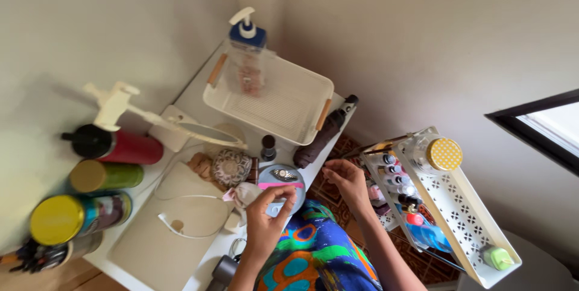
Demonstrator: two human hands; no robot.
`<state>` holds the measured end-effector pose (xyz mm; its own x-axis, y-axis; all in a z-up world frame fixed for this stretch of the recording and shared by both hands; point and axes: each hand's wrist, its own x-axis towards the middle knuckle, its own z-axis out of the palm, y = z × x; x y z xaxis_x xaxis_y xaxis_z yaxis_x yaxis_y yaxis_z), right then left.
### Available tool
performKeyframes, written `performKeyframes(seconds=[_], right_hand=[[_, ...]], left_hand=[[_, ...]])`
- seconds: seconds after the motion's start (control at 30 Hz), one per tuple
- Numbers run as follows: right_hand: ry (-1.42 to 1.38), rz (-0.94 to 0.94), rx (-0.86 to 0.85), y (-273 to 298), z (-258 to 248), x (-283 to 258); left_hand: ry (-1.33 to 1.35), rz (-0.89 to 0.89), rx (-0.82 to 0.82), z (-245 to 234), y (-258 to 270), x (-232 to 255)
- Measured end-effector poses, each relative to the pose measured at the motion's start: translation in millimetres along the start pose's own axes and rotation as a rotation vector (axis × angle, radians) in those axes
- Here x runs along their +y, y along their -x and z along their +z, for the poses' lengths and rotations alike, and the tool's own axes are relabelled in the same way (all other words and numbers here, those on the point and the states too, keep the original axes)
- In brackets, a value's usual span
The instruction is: The person organizes various cosmetic items, including a box of sleep aids, a compact mirror, hair clips, and small containers, by picking them up from a desk and a basket and placing them into a multi-tiered rolling cart.
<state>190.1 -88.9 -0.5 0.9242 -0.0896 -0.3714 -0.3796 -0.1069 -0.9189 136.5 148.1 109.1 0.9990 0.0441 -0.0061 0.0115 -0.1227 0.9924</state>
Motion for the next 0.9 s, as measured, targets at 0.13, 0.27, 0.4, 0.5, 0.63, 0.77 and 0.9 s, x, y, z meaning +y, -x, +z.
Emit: performKeyframes(seconds=[0.13, 0.27, 0.4, 0.5, 0.63, 0.77, 0.9], right_hand=[[0.072, -0.085, -0.040, -21, 17, -27], [0.226, -0.280, 0.016, -78, 45, -73], [0.232, -0.491, 0.098, -160, 89, -94], [0.255, -0.519, 0.097, -213, 114, -88], [0.277, -0.505, 0.103, -266, 136, -66], [0.350, -0.494, 0.071, -308, 153, -45], [0.315, -0.501, -0.024, -318, 155, -34]], left_hand=[[0.018, 0.066, 0.069, -30, -13, 13], [-0.033, 0.130, 0.165, -52, -38, 38], [-0.032, 0.125, 0.227, -56, -73, 48], [-0.172, 0.211, 0.196, -58, -117, 42], [-0.337, 0.227, 0.144, -63, -184, 27], [-0.431, 0.178, 0.121, -63, -221, 17], [-0.403, 0.082, 0.103, -62, -231, 12]])
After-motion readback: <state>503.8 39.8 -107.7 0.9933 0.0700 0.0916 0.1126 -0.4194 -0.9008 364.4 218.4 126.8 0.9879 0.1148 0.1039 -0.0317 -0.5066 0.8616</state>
